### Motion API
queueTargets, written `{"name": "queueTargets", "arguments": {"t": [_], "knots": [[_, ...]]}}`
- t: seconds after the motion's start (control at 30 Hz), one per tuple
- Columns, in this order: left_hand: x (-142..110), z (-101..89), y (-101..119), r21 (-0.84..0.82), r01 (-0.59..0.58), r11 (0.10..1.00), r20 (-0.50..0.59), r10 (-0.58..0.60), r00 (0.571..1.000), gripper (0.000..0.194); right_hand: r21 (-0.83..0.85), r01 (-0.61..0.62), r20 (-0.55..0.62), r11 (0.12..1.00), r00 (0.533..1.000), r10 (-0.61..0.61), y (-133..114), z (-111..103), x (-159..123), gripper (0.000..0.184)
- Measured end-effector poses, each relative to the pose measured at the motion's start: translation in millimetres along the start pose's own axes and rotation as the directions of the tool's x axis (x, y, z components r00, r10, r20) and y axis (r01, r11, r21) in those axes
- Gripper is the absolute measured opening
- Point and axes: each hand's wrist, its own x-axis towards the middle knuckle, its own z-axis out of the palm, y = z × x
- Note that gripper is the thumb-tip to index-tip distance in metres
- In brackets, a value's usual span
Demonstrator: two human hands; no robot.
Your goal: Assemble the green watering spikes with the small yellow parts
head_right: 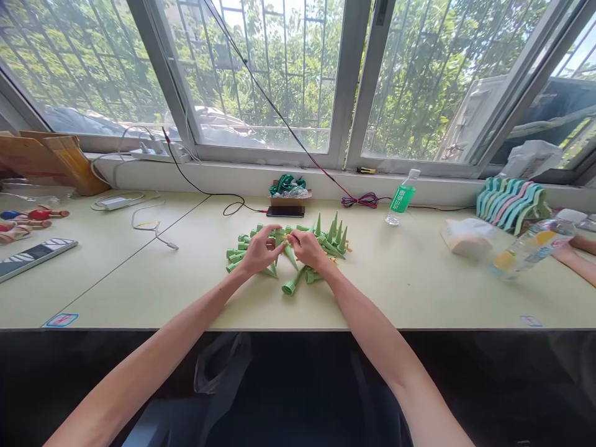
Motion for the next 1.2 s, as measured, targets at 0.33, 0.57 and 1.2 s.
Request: {"name": "queueTargets", "arguments": {"t": [0.33, 0.57, 1.2], "knots": [[-3, -0.3, 2, 0.034, -0.064, 0.997, -0.031, 0.065, 0.997, 0.037, 0.019, 0.002, 0.001, 1.000, 1.000, -0.002, 3, 4, 1, 0.030], [-5, 0.1, 1, 0.069, -0.099, 0.993, -0.058, 0.103, 0.993, 0.036, 0.027, -0.008, 0.001, 1.000, 1.000, 0.008, 3, 5, 2, 0.029], [-1, 2.8, -3, -0.355, 0.182, 0.917, -0.118, -0.237, 0.964, 0.036, 0.043, -0.023, -0.136, 0.999, 0.990, 0.029, -12, 3, 7, 0.024]]}}
